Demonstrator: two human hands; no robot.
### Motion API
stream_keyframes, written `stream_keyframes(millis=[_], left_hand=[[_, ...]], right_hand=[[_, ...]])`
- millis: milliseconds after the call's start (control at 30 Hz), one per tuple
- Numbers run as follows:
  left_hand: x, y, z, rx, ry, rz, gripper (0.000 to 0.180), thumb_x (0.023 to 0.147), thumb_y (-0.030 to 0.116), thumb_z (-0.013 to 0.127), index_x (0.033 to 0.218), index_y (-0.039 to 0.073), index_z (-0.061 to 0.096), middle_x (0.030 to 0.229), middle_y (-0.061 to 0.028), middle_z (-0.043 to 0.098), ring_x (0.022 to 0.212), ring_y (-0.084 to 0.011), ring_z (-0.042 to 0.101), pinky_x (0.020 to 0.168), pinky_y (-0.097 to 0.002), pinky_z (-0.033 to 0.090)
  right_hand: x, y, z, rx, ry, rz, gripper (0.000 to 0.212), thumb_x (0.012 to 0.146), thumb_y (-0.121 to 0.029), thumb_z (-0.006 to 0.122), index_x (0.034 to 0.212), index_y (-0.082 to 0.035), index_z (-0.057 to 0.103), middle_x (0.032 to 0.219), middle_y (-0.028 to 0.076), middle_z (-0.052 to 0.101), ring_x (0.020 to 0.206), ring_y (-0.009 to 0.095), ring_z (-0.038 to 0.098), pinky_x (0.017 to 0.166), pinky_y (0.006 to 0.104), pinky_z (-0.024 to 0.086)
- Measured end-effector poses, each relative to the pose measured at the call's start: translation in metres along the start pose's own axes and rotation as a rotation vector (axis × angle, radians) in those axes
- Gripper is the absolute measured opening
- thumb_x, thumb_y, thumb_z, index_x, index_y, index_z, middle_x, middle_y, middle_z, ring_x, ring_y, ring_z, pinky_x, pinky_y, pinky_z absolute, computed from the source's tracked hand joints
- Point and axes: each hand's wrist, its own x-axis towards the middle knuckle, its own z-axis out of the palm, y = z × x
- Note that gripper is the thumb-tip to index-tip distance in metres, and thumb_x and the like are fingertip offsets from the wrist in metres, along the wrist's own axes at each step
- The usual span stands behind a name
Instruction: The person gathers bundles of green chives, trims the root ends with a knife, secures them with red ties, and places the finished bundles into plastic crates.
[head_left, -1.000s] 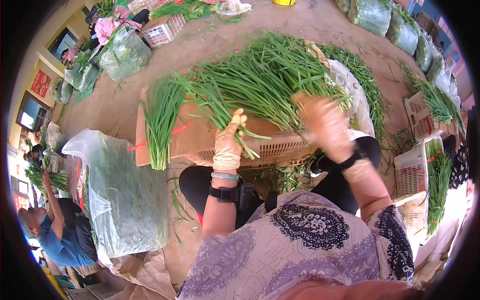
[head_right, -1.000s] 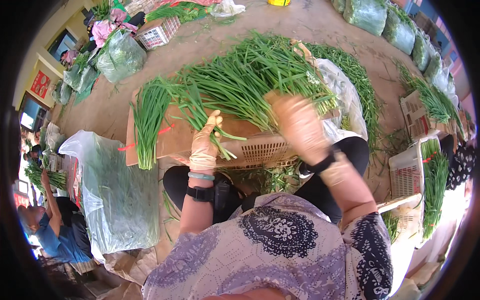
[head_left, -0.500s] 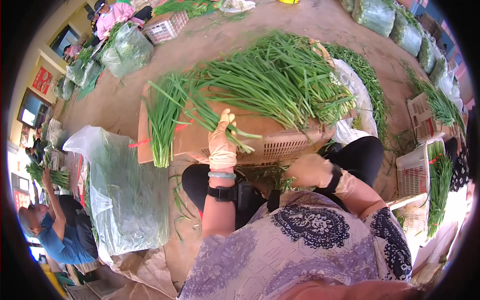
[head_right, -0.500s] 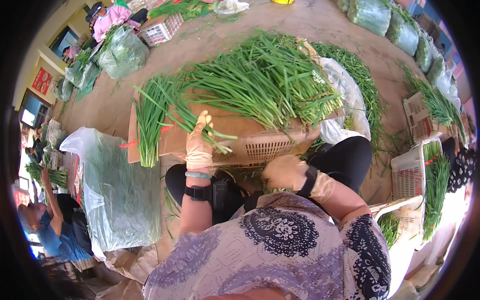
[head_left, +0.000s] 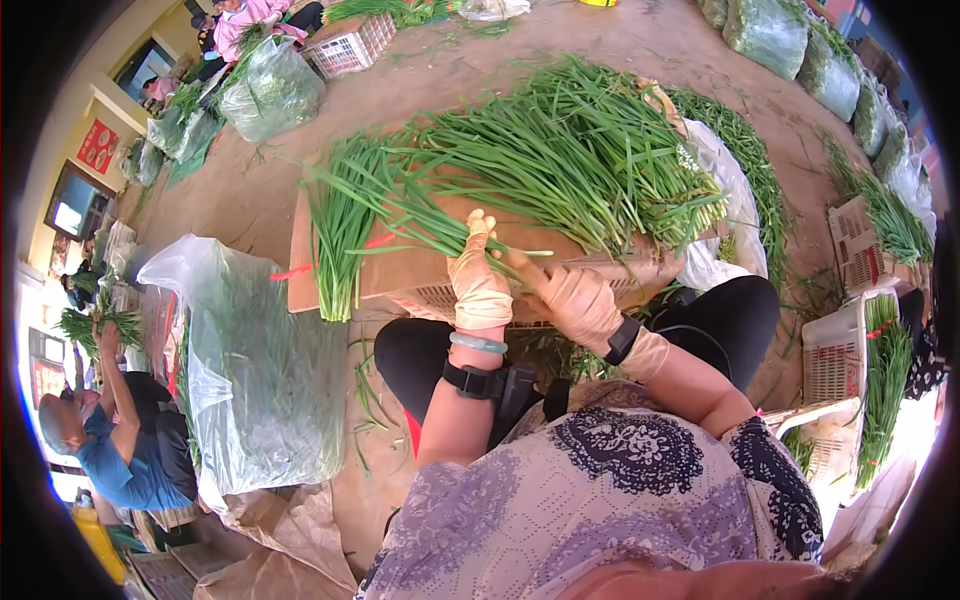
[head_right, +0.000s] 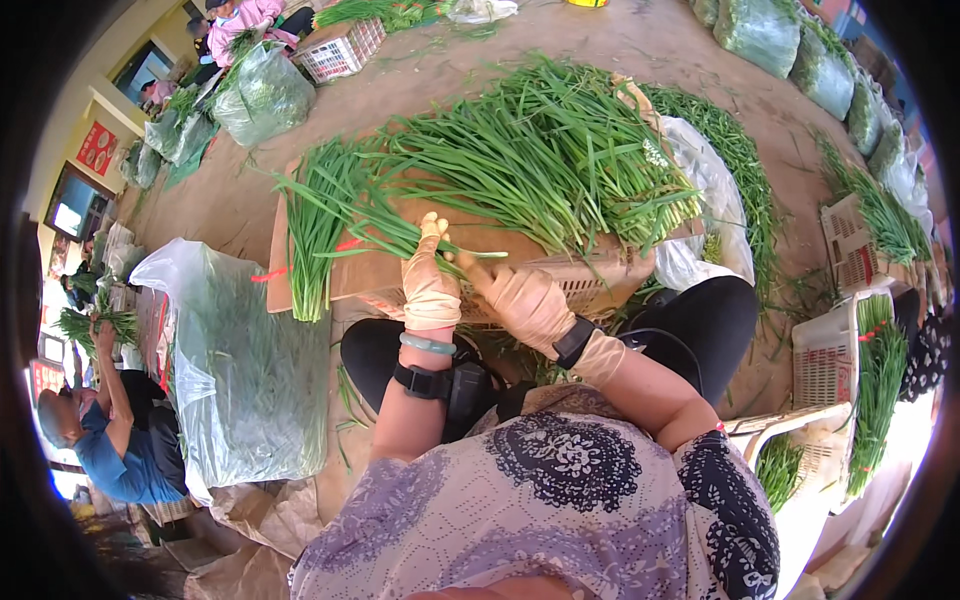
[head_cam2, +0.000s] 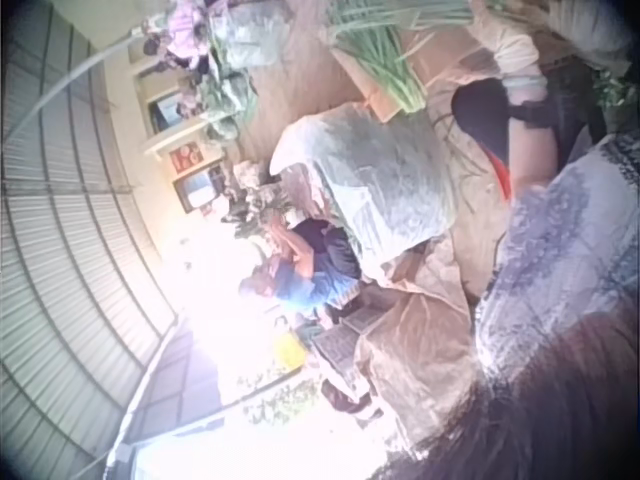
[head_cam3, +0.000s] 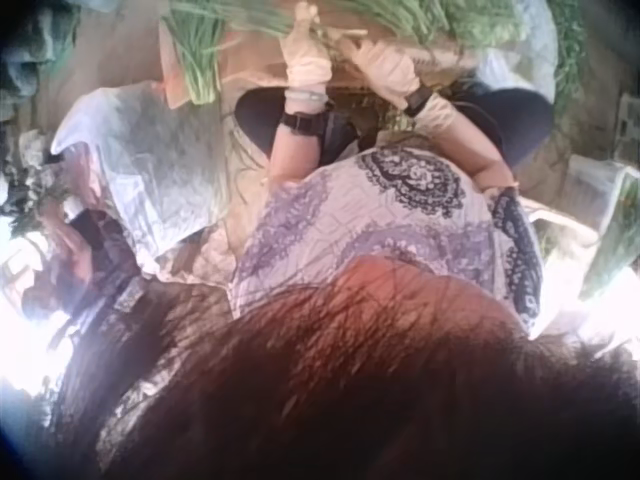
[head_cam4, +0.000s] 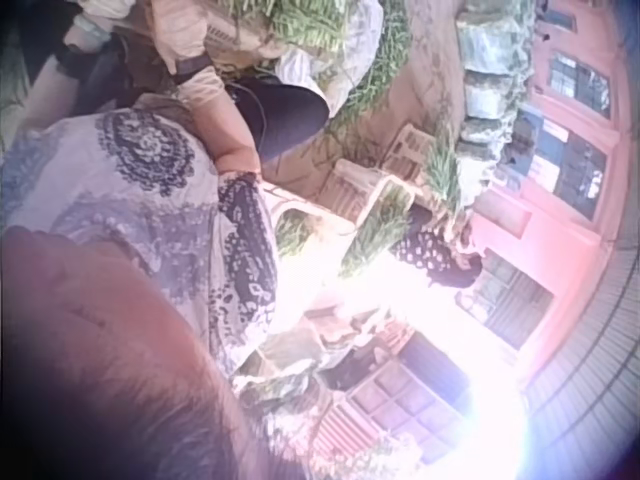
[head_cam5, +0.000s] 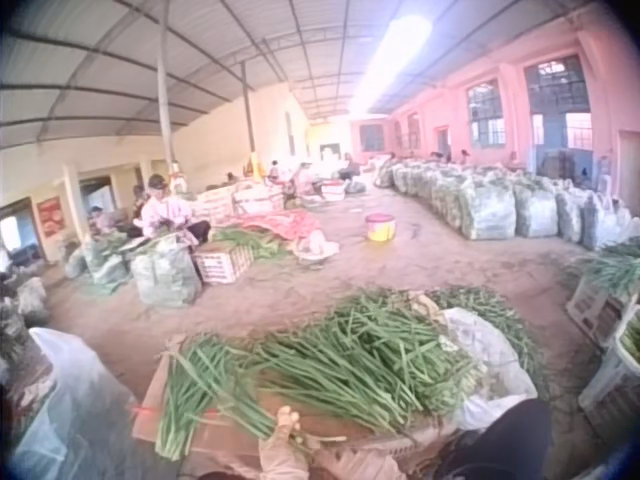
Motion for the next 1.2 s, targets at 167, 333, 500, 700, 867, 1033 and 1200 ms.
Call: stream_keyframes(millis=[167,333,500,700,867,1033,1200], left_hand=[[-0.003,-0.008,-0.003,0.021,-0.050,-0.090,0.022,0.090,0.012,0.062,0.110,0.003,0.062,0.093,-0.0049,0.064,0.075,-0.0107,0.053,0.056,-0.0222,0.039],[0.010,-0.004,-0.020,-0.069,-0.179,-0.043,0.017,0.088,0.010,0.063,0.103,0.002,0.060,0.078,-0.0049,0.064,0.070,-0.0131,0.060,0.064,-0.0264,0.048],[0.007,0.003,-0.023,0.004,-0.217,-0.131,0.017,0.088,0.009,0.063,0.103,0.002,0.060,0.081,-0.0063,0.064,0.064,-0.0126,0.057,0.056,-0.0275,0.048],[-0.009,0.029,-0.017,0.109,-0.258,-0.111,0.023,0.087,0.013,0.065,0.107,0.004,0.063,0.065,0.0017,0.052,0.049,-0.0069,0.042,0.044,-0.0215,0.033],[-0.001,0.025,-0.027,0.036,-0.288,-0.276,0.034,0.090,0.028,0.062,0.116,0.005,0.061,0.082,-0.0017,0.061,0.059,-0.0066,0.048,0.050,-0.0201,0.037],[-0.024,0.002,-0.008,0.107,-0.507,-0.281,0.041,0.090,0.033,0.061,0.120,0.006,0.060,0.107,-0.0074,0.065,0.080,-0.0100,0.055,0.062,-0.0229,0.042],[-0.024,0.023,-0.015,0.315,-0.429,-0.171,0.026,0.090,0.022,0.061,0.107,0.005,0.068,0.077,-0.0008,0.064,0.066,-0.0105,0.056,0.055,-0.0230,0.041]], right_hand=[[-0.006,0.003,0.022,-0.362,0.279,-0.040,0.016,0.078,-0.017,0.061,0.094,-0.018,0.059,0.066,0.000,0.049,0.053,0.018,0.048,0.043,0.0301,0.041],[-0.060,0.045,0.030,0.474,-0.232,-0.167,0.021,0.082,-0.015,0.053,0.062,-0.010,0.054,0.047,0.004,0.037,0.040,0.017,0.043,0.034,0.0341,0.035],[-0.021,0.076,-0.010,0.104,-0.062,0.318,0.028,0.081,-0.034,0.062,0.076,-0.008,0.054,0.063,0.009,0.053,0.055,0.024,0.055,0.049,0.0337,0.045],[-0.005,0.109,0.037,0.098,-0.072,0.266,0.018,0.088,-0.024,0.054,0.083,-0.008,0.059,0.064,0.014,0.059,0.053,0.029,0.059,0.048,0.0396,0.047],[0.023,0.103,-0.017,0.299,-0.007,0.509,0.019,0.089,-0.024,0.052,0.083,-0.008,0.062,0.059,0.013,0.059,0.055,0.026,0.062,0.045,0.0392,0.047],[0.006,0.011,-0.029,0.035,-0.105,-0.012,0.020,0.087,-0.027,0.057,0.081,-0.008,0.060,0.051,0.012,0.053,0.044,0.029,0.055,0.039,0.0412,0.043],[-0.032,0.000,-0.018,0.469,-0.248,0.173,0.023,0.086,-0.028,0.056,0.074,-0.008,0.057,0.051,0.013,0.053,0.044,0.031,0.056,0.040,0.0421,0.043]])
